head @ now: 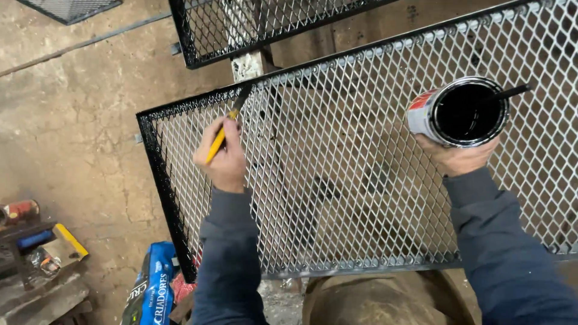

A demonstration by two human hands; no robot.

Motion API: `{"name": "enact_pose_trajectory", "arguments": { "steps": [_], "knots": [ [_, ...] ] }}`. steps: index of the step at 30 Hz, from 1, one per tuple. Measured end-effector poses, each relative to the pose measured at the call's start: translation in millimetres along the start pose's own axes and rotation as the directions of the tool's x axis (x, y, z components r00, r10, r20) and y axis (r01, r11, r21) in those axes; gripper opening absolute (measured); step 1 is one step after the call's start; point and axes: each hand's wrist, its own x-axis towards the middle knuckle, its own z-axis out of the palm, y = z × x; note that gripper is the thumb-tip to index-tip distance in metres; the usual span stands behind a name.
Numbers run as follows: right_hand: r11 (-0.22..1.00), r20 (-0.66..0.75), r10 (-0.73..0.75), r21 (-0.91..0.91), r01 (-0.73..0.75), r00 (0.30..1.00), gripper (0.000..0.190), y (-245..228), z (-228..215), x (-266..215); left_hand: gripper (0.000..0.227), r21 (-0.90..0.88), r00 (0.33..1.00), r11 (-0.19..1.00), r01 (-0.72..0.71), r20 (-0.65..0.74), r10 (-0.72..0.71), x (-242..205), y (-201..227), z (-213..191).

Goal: Painting a metal mesh frame with black paint using a brush.

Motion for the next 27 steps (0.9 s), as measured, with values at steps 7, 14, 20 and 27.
{"name": "enact_pose_trajectory", "arguments": {
  "steps": [7, 14, 20, 27],
  "knots": [
    [0.951, -0.05, -0.022, 0.308, 0.036, 0.999, 0.096, -2.9, 2.6, 0.9, 0.013, 0.116, 0.978, 0.974, -0.194, 0.105, 0.182, 23.0, -20.7, 26.3],
    [0.957, -0.061, -0.017, 0.289, 0.034, 0.998, 0.095, 3.9, 1.4, -5.9, 0.011, 0.208, 0.961, 0.948, -0.24, 0.19, 0.201, 36.1, -35.5, 37.5],
    [0.951, -0.068, -0.03, 0.306, 0.049, 0.997, 0.095, 8.4, 4.9, -1.2, 0.012, 0.152, 0.962, 0.975, -0.163, 0.242, 0.123, 37.8, -32.3, 49.7],
    [0.979, -0.038, -0.026, 0.202, 0.033, 0.999, 0.097, 14.7, 6.5, -4.2, 0.014, 0.126, 0.946, 0.951, -0.281, 0.202, 0.253, 27.8, -33.8, 68.1]
  ]
}}
